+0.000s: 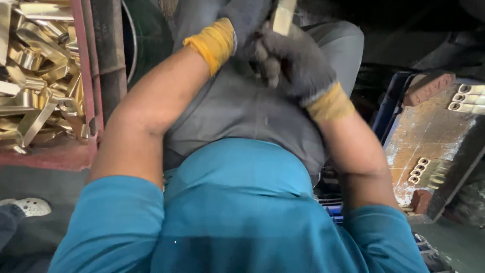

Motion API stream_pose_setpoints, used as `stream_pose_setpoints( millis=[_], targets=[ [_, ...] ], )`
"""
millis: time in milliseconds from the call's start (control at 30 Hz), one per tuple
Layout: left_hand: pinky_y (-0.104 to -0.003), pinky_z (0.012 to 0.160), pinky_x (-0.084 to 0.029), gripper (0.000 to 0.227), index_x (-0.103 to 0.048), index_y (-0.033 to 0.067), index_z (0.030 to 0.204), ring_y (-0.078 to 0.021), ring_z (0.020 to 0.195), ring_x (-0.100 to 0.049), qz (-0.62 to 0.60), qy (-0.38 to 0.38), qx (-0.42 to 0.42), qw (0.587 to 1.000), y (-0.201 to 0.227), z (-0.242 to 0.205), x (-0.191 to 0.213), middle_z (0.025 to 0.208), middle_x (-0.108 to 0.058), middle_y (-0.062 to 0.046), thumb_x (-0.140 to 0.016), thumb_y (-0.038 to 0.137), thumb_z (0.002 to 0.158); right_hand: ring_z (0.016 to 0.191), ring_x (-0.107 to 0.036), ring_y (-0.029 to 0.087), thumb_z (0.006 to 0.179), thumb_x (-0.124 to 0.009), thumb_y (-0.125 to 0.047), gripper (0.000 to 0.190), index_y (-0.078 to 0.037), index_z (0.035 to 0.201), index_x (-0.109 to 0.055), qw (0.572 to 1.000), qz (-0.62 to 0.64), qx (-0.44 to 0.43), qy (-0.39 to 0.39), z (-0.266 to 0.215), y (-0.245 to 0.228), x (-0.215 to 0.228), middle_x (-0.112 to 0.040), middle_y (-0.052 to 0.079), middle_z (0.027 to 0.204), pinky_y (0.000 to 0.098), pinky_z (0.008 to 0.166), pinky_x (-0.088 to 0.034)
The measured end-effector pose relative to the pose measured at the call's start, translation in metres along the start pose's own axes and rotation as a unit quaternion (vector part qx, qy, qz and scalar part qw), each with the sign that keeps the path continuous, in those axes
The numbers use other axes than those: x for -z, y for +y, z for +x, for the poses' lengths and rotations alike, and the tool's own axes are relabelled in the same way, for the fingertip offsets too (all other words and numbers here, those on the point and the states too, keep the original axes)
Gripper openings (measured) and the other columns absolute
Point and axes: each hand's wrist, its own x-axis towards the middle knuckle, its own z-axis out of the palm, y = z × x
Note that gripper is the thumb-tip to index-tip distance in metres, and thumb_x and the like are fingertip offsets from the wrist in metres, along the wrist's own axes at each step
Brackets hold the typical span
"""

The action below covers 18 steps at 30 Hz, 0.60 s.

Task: The person sits on the floor and repeatedly rubs small brass-colored metal parts with a sanding block. They pick up parts from a red bin to their left, sand them in their lap, and place the finished pieces into a blue bin to their right.

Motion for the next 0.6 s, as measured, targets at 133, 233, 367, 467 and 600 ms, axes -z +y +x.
stream_pose_setpoints(
  millis=[133, 233, 367, 467, 600],
  targets=[
    [-0.05, 0.074, -0.051, 0.028, -0.068, 0.0071, 0.12, -0.0358, 0.089, -0.066, -0.079, 0.014, 0.065, 0.995, -0.015, 0.015, -0.013, 0.102, -0.07, -0.015, -0.06, 0.027, 0.101, 0.066, -0.062, 0.018, 0.109, -0.06, -0.016, 0.014, -0.003, 0.105, -0.06, 0.982, 0.158, -0.099, 0.023, 0.038, 0.017, 0.027, -0.066, 0.007, 0.084, 0.0363, 0.061, -0.055],
    [-0.05, 0.075, -0.051, 0.028, -0.068, 0.0073, 0.12, -0.0357, 0.089, -0.066, -0.12, 0.025, 0.096, 0.988, -0.019, 0.024, -0.025, 0.102, -0.07, -0.015, -0.059, 0.027, 0.101, 0.06, -0.06, 0.017, 0.109, -0.06, -0.018, 0.018, -0.001, 0.103, -0.062, 0.987, 0.135, -0.082, -0.001, 0.036, 0.024, 0.032, -0.064, 0.007, 0.08, 0.0367, 0.058, -0.055],
    [-0.05, 0.076, -0.051, 0.028, -0.067, 0.0075, 0.12, -0.0356, 0.091, -0.066, -0.167, 0.036, 0.126, 0.977, -0.025, 0.03, -0.039, 0.103, -0.07, -0.016, -0.058, 0.027, 0.102, 0.06, -0.059, 0.016, 0.105, -0.062, -0.015, 0.012, -0.003, 0.103, -0.061, 0.991, 0.107, -0.075, 0.023, 0.032, 0.025, 0.033, -0.065, 0.007, 0.083, 0.0354, 0.058, -0.054],
    [-0.05, 0.076, -0.051, 0.028, -0.067, 0.0077, 0.12, -0.0356, 0.091, -0.066, -0.196, 0.046, 0.147, 0.968, -0.03, 0.029, -0.049, 0.103, -0.069, -0.016, -0.058, 0.027, 0.102, 0.064, -0.057, 0.015, 0.11, -0.058, -0.015, 0.013, -0.003, 0.105, -0.06, 0.999, -0.017, -0.029, 0.012, 0.032, 0.024, 0.037, -0.063, 0.007, 0.085, 0.0336, 0.059, -0.05],
    [-0.049, 0.078, -0.051, 0.028, -0.067, 0.008, 0.121, -0.0355, 0.092, -0.066, -0.239, 0.044, 0.172, 0.955, -0.033, 0.029, -0.061, 0.104, -0.069, -0.016, -0.056, 0.027, 0.102, 0.067, -0.056, 0.019, 0.107, -0.066, -0.017, 0.016, -0.002, 0.102, -0.063, 0.996, 0.076, -0.05, 0.004, 0.032, 0.03, 0.045, -0.062, 0.008, 0.083, 0.0351, 0.06, -0.047]
  ],
)
